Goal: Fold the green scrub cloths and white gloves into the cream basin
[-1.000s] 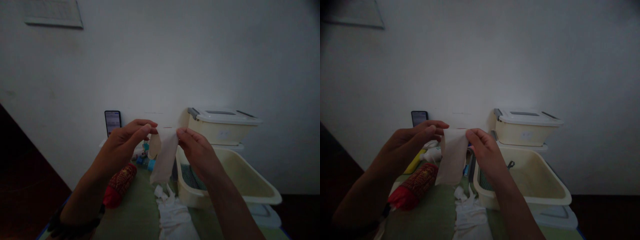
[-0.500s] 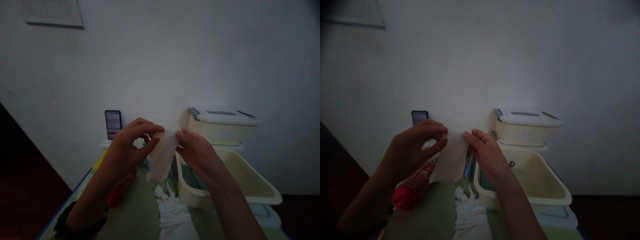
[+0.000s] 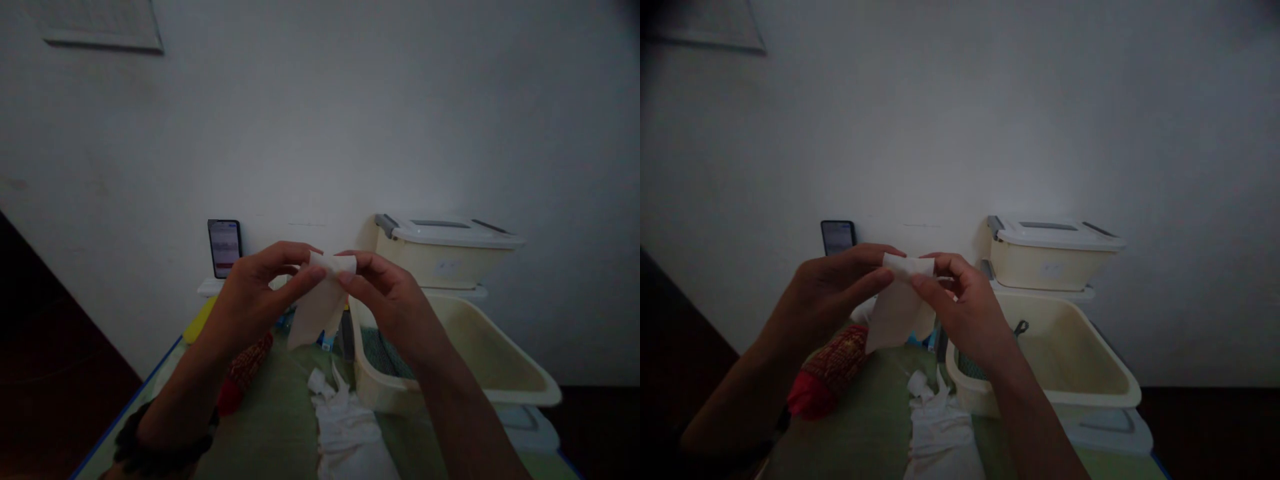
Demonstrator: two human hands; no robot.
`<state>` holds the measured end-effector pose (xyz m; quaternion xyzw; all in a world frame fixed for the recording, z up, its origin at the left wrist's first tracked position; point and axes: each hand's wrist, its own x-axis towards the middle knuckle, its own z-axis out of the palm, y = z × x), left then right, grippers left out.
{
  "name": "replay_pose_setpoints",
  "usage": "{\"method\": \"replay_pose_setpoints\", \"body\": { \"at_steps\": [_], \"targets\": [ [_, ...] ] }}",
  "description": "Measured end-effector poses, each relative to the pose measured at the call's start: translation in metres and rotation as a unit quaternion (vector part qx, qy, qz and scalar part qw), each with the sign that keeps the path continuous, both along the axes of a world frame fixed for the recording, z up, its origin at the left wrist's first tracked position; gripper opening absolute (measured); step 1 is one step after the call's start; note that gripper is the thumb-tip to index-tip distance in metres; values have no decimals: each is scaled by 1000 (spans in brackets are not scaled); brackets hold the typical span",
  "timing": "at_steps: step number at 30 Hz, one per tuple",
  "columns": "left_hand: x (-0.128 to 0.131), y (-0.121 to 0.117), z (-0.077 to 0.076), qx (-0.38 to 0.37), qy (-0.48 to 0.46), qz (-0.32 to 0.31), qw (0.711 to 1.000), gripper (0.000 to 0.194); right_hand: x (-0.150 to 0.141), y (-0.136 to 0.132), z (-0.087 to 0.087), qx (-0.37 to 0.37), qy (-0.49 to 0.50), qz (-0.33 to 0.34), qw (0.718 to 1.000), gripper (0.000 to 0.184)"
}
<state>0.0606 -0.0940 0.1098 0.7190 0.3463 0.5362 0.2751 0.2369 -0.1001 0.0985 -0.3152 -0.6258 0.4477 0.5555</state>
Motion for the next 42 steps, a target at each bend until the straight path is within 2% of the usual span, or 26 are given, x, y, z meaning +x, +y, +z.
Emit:
{"method": "replay_pose_setpoints", "body": {
  "at_steps": [5, 10, 13, 15, 21, 26, 31, 42],
  "targets": [
    [3, 1, -2, -14, -39, -4, 999, 8, 2, -2, 2, 20, -43, -13, 999, 10],
    [2, 3, -3, -18, -57, 19, 998, 9, 2, -1, 1, 48, -84, -27, 995, 14],
    [1, 4, -4, -22, -64, 29, 997, 12, 2, 0, 1, 71, -129, -67, 987, 16],
    [0, 4, -4, -25, -54, 34, 998, 13, 3, 0, 0, 83, -151, -85, 981, 18],
    [-3, 5, 1, -66, 35, 22, 997, 21, 4, 1, -2, 72, -160, -72, 982, 20],
    [-2, 8, 0, -79, -8, 43, 996, 23, 2, 1, -3, 73, -164, -68, 981, 19],
    [0, 6, -1, -95, -53, 71, 991, 17, 3, -1, -1, 75, -172, -80, 979, 15],
    [4, 6, -2, -84, -140, -32, 986, 6, 3, 0, 3, 110, -180, -144, 967, 12]
  ]
}}
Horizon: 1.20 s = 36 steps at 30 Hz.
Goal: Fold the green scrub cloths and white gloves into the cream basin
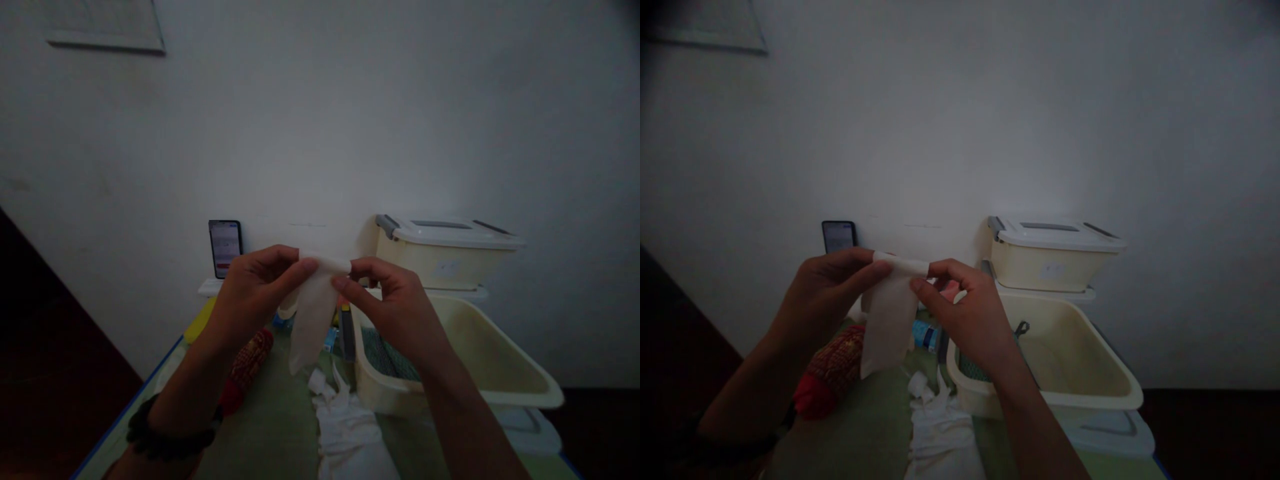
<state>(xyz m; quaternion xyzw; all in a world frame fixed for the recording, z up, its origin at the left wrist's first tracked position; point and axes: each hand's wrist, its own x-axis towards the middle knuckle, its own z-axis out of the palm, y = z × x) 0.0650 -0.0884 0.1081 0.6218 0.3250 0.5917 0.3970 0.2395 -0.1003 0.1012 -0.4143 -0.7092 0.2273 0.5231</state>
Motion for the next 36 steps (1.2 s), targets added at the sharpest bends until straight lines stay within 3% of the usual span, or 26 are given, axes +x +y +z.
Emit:
{"method": "replay_pose_setpoints", "body": {
  "at_steps": [9, 19, 27, 33, 36],
  "targets": [
    [2, 4, -5, -4, -30, -51, 998, 11, 0, 4, -5, -20, 72, 35, 997, 13],
    [-2, 7, -6, -51, -59, -106, 991, 20, -1, 3, -3, -10, 58, 57, 997, 16],
    [-5, 10, -10, -72, -12, -132, 989, 31, -7, 3, -6, -89, 159, 101, 978, 19],
    [-3, 6, -10, -100, 22, -148, 984, 43, -9, 3, -5, -96, 249, 92, 959, 37],
    [-2, 4, -10, -128, 38, -165, 977, 44, -8, 3, -5, -106, 244, 95, 959, 45]
  ]
}}
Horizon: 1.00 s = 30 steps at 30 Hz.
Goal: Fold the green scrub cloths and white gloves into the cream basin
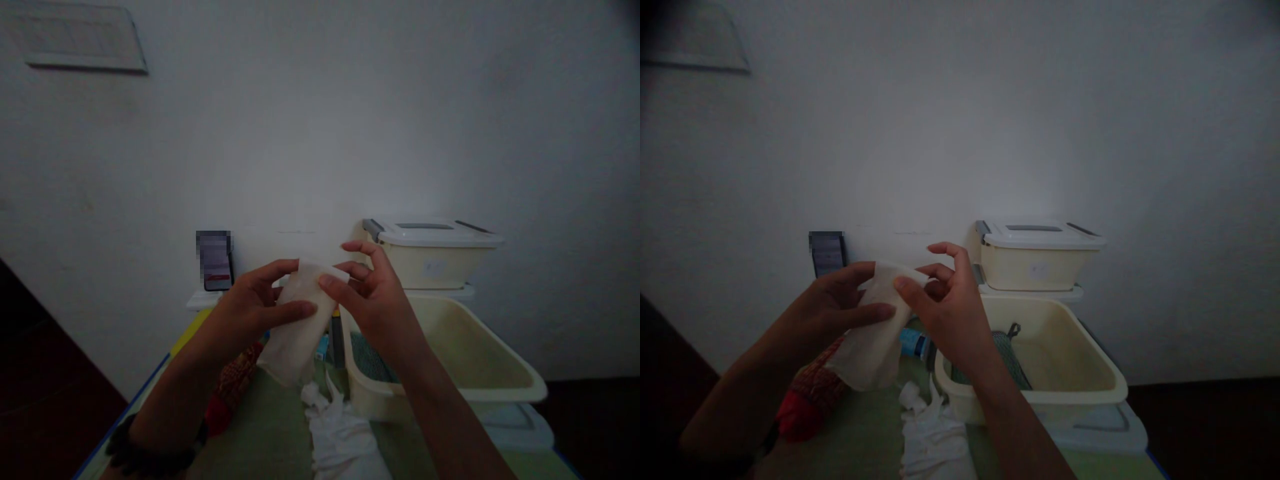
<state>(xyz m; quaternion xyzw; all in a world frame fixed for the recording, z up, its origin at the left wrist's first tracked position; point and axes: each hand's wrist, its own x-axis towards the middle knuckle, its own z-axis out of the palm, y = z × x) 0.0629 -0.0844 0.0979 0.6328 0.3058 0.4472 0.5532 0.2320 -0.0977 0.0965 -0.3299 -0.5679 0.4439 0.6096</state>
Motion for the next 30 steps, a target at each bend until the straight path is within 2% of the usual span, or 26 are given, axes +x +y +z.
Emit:
{"method": "replay_pose_setpoints", "body": {
  "at_steps": [4, 7, 13, 21, 25, 30],
  "targets": [
    [1, -1, -1, 2, -12, -26, 1000, 35, 4, 0, 2, -4, -22, 10, 1000, 26],
    [1, -1, -2, 5, -34, -32, 999, 27, 5, -1, 4, -7, -7, 15, 1000, 23],
    [-4, 1, -2, 30, -14, -52, 998, 24, 6, -3, 7, -14, -13, 19, 1000, 20],
    [1, 4, -1, 50, -10, 0, 999, 28, 6, -1, 5, -5, -47, 17, 999, 26],
    [3, 3, 0, 57, -19, -12, 998, 30, 7, -2, 4, 10, -85, -11, 996, 24],
    [0, 3, -1, 34, -50, -12, 998, 14, 8, -2, 3, 14, -71, -25, 997, 21]
  ]
}}
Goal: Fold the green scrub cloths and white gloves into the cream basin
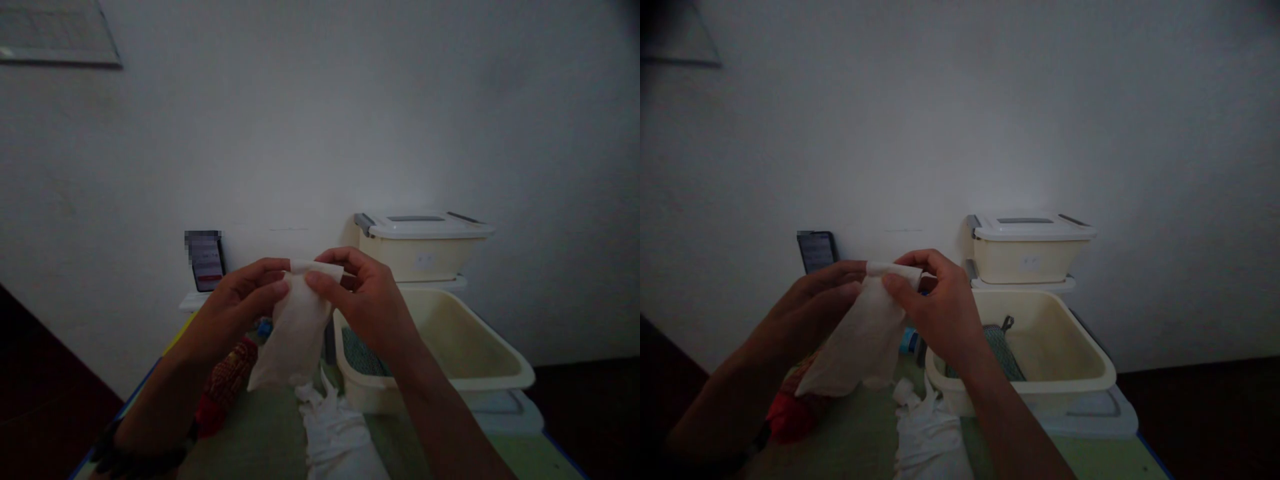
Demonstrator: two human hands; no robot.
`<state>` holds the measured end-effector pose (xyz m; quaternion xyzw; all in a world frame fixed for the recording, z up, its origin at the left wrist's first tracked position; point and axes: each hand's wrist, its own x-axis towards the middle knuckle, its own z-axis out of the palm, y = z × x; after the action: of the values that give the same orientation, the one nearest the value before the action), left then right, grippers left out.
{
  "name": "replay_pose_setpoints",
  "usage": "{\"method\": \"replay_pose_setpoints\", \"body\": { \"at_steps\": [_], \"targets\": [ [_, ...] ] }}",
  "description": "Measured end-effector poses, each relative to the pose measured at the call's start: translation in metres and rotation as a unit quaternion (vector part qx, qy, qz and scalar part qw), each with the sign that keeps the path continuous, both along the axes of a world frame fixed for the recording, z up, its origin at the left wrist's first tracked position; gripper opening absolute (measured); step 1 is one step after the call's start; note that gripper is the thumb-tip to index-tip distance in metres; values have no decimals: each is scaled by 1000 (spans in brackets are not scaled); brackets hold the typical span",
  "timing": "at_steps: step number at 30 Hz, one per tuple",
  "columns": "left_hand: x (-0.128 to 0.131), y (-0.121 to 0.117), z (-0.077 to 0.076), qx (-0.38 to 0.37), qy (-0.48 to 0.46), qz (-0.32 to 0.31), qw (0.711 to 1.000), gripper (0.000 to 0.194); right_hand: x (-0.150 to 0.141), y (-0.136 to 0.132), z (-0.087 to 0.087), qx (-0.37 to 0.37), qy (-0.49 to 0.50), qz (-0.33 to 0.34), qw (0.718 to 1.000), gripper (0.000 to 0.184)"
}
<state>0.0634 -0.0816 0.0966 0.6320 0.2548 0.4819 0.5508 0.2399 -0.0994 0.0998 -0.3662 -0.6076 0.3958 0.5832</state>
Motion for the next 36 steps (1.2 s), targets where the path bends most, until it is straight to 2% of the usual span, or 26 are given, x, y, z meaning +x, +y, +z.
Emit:
{"method": "replay_pose_setpoints", "body": {
  "at_steps": [2, 5, 10, 14, 19, 23, 27, 32, 36],
  "targets": [
    [1, 0, 0, -17, -31, 12, 999, 15, 0, 1, 0, 1, 14, -6, 1000, 21],
    [3, -1, 0, -23, -35, 9, 999, 29, 0, 3, 0, 1, 27, -11, 1000, 21],
    [3, 1, -5, -60, 125, -45, 989, 45, -4, 3, -2, 1, 18, -10, 1000, 20],
    [0, 5, -11, -41, 192, -94, 976, 28, -8, 4, -5, 3, -4, -4, 1000, 19],
    [4, 8, -18, -87, 157, -123, 976, 14, -8, 6, -7, -6, -19, -10, 1000, 24],
    [9, 7, -23, -122, 103, -160, 974, 12, -6, 7, -6, -3, -48, -34, 998, 23],
    [13, 7, -26, -150, 88, -179, 968, 23, -5, 7, -5, 2, -43, -54, 998, 20],
    [17, 7, -30, -171, 96, -205, 959, 31, -6, 9, -7, 17, 7, -91, 996, 20],
    [18, 6, -33, -182, 121, -220, 951, 37, -6, 9, -7, 20, 40, -92, 995, 19]
  ]
}}
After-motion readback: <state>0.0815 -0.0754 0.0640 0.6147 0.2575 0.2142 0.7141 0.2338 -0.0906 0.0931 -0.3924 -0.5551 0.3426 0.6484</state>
